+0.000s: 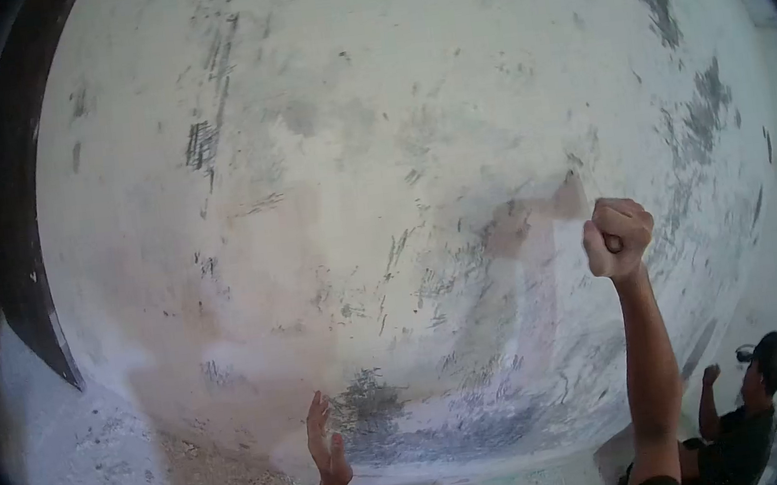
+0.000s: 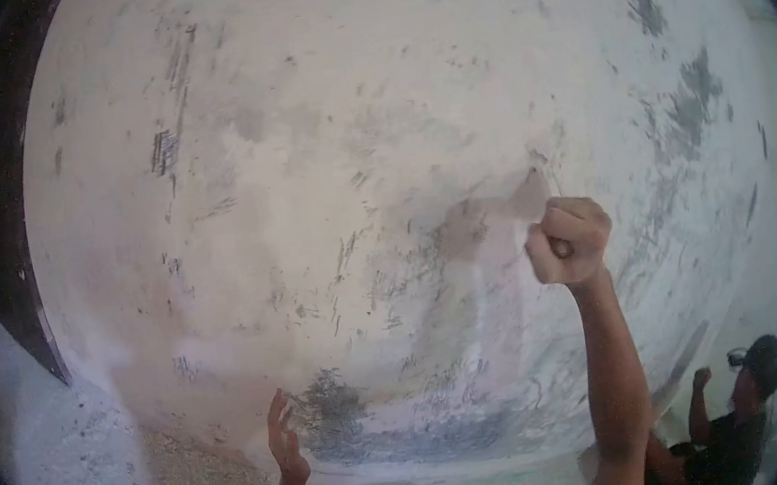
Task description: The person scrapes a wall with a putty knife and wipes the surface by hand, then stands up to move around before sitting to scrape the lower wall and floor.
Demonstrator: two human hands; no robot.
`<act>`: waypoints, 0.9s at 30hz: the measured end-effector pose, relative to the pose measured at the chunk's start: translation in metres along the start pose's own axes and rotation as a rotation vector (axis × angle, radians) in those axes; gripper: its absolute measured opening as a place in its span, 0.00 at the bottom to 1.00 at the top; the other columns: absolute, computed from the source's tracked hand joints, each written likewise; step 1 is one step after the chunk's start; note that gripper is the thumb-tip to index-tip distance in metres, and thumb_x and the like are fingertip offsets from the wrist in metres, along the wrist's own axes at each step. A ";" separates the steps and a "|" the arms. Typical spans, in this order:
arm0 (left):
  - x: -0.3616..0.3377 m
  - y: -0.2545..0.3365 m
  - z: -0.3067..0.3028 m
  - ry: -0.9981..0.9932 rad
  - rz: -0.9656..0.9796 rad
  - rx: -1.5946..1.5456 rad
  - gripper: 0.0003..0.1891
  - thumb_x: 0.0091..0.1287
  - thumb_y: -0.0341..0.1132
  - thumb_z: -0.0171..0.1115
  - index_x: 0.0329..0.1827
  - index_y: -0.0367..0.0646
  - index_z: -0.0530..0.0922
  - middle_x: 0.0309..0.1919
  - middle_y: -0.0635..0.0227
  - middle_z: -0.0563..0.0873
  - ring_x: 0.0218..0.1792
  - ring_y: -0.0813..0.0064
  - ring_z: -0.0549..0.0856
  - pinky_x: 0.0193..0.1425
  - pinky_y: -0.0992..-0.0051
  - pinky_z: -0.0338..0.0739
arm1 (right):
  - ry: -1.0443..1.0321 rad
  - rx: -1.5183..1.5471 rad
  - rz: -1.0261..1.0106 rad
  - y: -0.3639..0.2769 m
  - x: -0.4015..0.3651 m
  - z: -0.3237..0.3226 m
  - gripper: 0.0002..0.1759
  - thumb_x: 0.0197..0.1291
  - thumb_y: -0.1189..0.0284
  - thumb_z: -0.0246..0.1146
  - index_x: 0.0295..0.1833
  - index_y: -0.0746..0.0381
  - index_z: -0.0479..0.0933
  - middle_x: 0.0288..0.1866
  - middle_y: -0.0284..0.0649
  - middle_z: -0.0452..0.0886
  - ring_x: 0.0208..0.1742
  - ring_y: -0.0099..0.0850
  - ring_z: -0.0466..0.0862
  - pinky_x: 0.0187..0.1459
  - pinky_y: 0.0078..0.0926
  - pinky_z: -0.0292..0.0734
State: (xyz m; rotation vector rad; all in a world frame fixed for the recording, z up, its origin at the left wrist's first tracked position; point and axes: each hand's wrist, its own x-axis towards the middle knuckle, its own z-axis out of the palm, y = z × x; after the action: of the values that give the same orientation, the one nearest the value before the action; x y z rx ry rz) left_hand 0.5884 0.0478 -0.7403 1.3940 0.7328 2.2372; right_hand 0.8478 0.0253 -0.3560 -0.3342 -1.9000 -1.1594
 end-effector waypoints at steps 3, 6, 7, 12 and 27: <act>-0.005 0.003 -0.005 -0.017 0.021 -0.020 0.33 0.68 0.53 0.45 0.65 0.33 0.63 0.66 0.47 0.64 0.66 0.54 0.65 0.66 0.59 0.60 | 0.072 0.060 0.111 0.001 0.000 -0.002 0.13 0.34 0.82 0.55 0.12 0.62 0.57 0.09 0.36 0.53 0.09 0.26 0.55 0.14 0.23 0.51; -0.014 -0.013 -0.012 -0.010 0.020 -0.005 0.32 0.69 0.53 0.45 0.64 0.32 0.63 0.66 0.46 0.63 0.66 0.53 0.65 0.66 0.58 0.60 | 0.064 0.082 0.024 -0.009 0.007 -0.005 0.11 0.33 0.82 0.55 0.12 0.64 0.58 0.10 0.37 0.54 0.10 0.28 0.54 0.14 0.23 0.49; -0.011 -0.017 -0.012 -0.018 0.030 0.010 0.32 0.69 0.53 0.45 0.64 0.32 0.64 0.66 0.45 0.63 0.66 0.53 0.65 0.66 0.59 0.60 | 0.042 0.157 -0.083 -0.012 0.009 -0.001 0.12 0.33 0.82 0.55 0.12 0.64 0.58 0.10 0.36 0.54 0.10 0.29 0.54 0.14 0.23 0.49; -0.010 -0.009 -0.012 0.027 -0.005 -0.022 0.32 0.68 0.54 0.45 0.62 0.32 0.66 0.65 0.45 0.64 0.66 0.53 0.65 0.66 0.58 0.60 | -0.126 -0.017 -0.165 0.000 -0.002 0.008 0.14 0.32 0.83 0.56 0.11 0.61 0.57 0.10 0.37 0.54 0.10 0.31 0.56 0.15 0.26 0.50; -0.006 -0.009 -0.005 0.000 0.029 -0.018 0.32 0.68 0.52 0.46 0.64 0.33 0.65 0.66 0.47 0.65 0.65 0.54 0.66 0.65 0.60 0.61 | -0.107 0.012 -0.115 -0.010 0.014 -0.003 0.17 0.38 0.83 0.58 0.11 0.61 0.56 0.09 0.37 0.55 0.09 0.29 0.58 0.14 0.26 0.54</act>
State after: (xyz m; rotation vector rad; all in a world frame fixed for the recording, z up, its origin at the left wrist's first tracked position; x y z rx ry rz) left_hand 0.5866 0.0503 -0.7519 1.4050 0.6955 2.2600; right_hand 0.8347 0.0151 -0.3500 -0.2887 -2.0419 -1.2261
